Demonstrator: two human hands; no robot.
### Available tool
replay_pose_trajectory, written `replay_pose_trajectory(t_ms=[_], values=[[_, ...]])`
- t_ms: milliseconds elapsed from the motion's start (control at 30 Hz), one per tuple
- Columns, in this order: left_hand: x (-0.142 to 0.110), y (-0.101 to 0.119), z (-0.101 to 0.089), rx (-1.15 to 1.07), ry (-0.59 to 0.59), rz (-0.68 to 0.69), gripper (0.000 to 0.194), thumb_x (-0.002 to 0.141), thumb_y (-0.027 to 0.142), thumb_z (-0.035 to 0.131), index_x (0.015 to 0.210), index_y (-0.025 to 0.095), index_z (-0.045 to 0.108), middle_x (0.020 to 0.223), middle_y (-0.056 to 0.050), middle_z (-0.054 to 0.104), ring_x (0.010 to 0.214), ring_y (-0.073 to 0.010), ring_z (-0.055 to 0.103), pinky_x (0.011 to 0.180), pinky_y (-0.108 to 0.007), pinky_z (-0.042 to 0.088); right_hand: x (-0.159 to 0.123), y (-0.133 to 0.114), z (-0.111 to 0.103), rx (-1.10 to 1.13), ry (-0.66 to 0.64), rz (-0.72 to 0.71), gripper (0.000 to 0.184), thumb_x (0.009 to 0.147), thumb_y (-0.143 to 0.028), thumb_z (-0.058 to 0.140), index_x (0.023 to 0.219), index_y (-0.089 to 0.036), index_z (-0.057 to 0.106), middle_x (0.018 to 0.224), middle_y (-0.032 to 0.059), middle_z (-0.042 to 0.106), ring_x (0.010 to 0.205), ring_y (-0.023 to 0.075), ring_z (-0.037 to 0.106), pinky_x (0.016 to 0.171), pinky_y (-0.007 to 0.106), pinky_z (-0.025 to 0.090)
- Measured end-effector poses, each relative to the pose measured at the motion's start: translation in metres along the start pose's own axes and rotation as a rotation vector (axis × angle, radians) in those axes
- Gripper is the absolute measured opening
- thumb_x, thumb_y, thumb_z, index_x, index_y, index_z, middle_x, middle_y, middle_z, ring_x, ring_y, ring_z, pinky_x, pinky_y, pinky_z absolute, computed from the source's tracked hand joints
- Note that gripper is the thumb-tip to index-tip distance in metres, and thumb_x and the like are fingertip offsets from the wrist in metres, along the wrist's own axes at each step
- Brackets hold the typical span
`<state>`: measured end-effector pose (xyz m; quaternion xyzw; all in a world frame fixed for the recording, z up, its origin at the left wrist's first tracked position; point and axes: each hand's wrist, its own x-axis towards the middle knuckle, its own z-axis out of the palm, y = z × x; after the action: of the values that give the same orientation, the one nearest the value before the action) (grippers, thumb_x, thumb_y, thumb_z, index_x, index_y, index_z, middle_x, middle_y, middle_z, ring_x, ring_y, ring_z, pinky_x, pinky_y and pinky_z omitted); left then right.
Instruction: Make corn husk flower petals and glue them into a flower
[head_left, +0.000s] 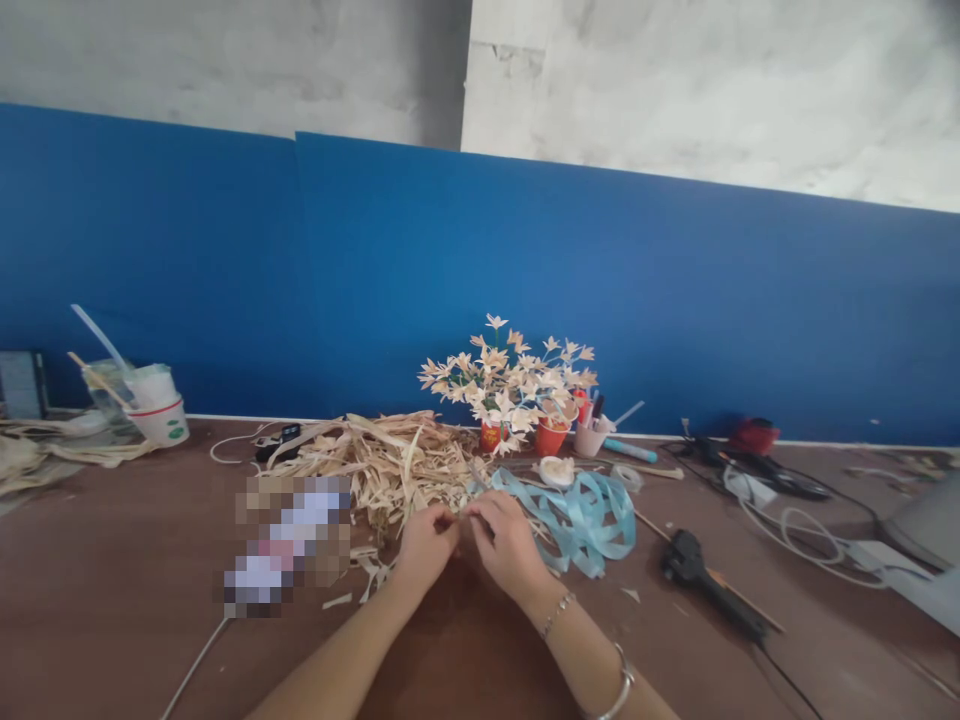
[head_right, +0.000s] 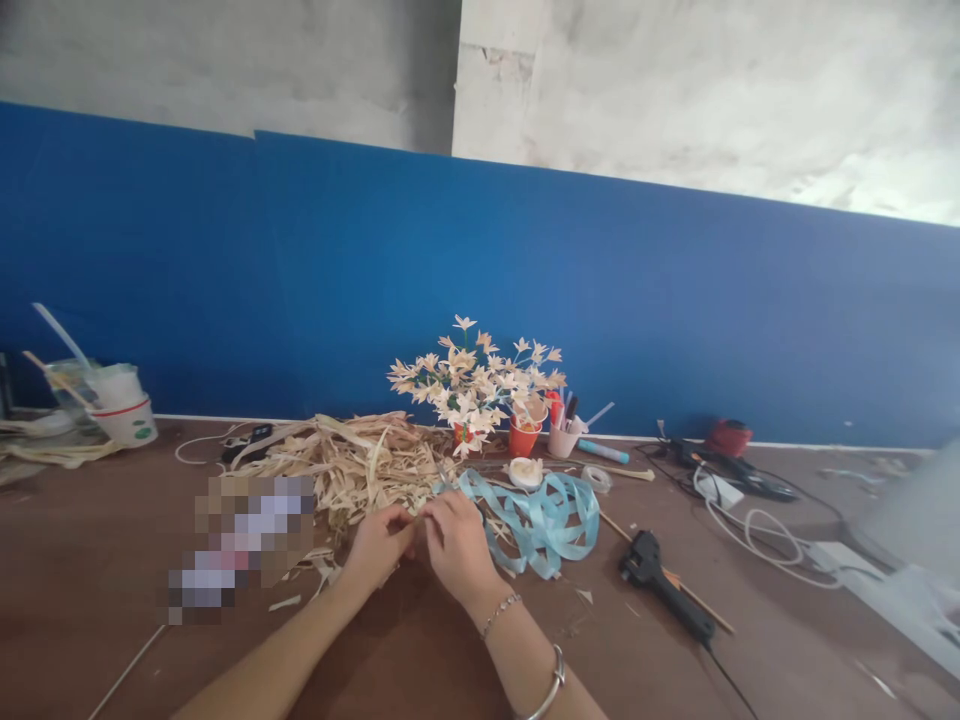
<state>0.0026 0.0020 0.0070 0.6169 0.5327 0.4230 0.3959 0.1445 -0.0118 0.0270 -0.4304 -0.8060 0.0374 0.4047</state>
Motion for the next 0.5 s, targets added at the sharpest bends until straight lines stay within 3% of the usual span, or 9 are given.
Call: replay_pose_trajectory(t_ms=[500], values=[[0.0001, -0.0024, 0.0022, 0.017, -0.013, 0.027, 0.017, 0.069, 0.025, 0.051, 0.054, 0.019, 0.050, 0.043, 0.002, 0.055, 0.046, -0.0133, 0.054, 0.050, -0.023, 0.040, 0.0006, 0.0035, 0.0051, -0.043, 0.027, 0.024, 0.017, 0.079, -0.007, 0.047, 0.086, -0.018, 0.057, 0.082, 0.0046, 0.060, 0.080, 0.0199, 0.052, 0.074, 0.033, 0.040]])
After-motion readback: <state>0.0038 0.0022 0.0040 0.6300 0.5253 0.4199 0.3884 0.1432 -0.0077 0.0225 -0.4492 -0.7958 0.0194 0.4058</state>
